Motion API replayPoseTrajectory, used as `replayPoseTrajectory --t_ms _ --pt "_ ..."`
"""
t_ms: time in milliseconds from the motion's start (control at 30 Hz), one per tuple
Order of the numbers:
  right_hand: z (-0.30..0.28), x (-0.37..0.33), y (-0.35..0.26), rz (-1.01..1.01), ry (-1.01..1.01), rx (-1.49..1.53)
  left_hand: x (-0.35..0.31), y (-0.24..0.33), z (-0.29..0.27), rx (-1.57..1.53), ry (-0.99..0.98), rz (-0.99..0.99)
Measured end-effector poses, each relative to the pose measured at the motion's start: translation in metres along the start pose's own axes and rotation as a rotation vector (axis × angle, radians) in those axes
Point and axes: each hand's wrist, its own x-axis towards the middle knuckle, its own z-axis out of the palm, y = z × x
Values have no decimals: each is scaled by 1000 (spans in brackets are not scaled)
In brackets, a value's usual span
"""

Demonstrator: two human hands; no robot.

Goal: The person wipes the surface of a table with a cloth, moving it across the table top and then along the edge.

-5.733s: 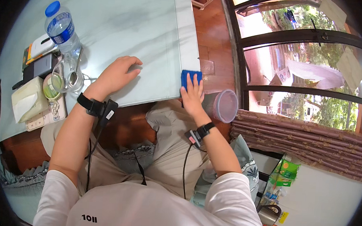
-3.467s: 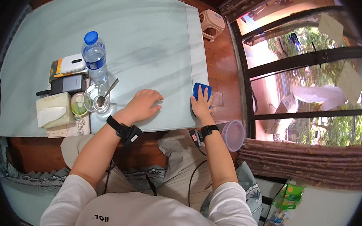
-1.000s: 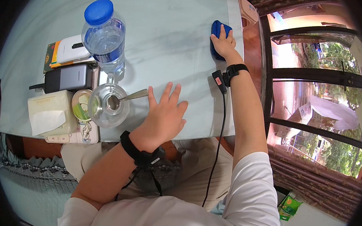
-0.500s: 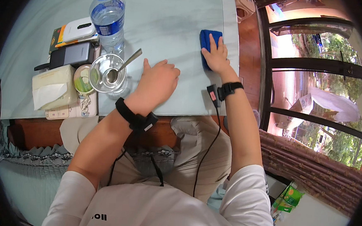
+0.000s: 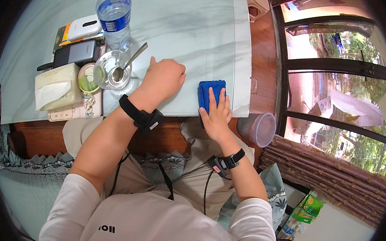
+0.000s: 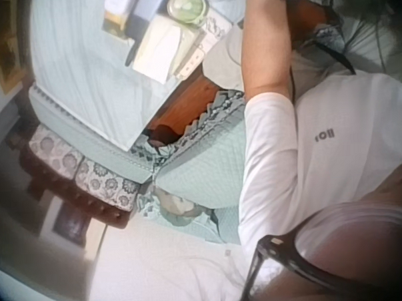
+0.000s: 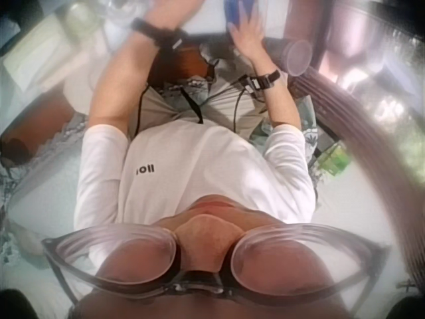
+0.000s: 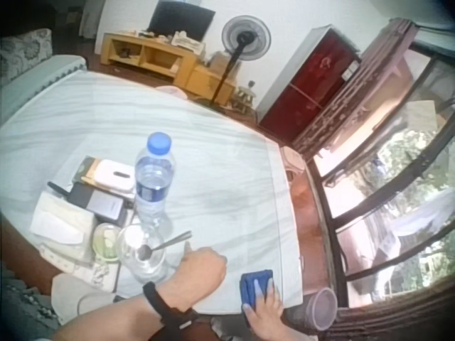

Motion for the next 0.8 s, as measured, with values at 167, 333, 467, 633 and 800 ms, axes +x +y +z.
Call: replayPoseTrajectory --t_ms 167,333,467,633,800 --pt "-4 15 -1 23 -3 11 0 1 2 15 6 6" --pt "-16 66 6 20 -10 -23 -2 0 4 5 43 18" --pt "-28 122 20 53 17 -17 -2 5 4 -19 27 28" --pt "-37 208 32 64 51 -2 -5 3 3 -50 -21 24" --pt "-55 266 35 -13 103 -37 -6 6 9 -31 33 23"
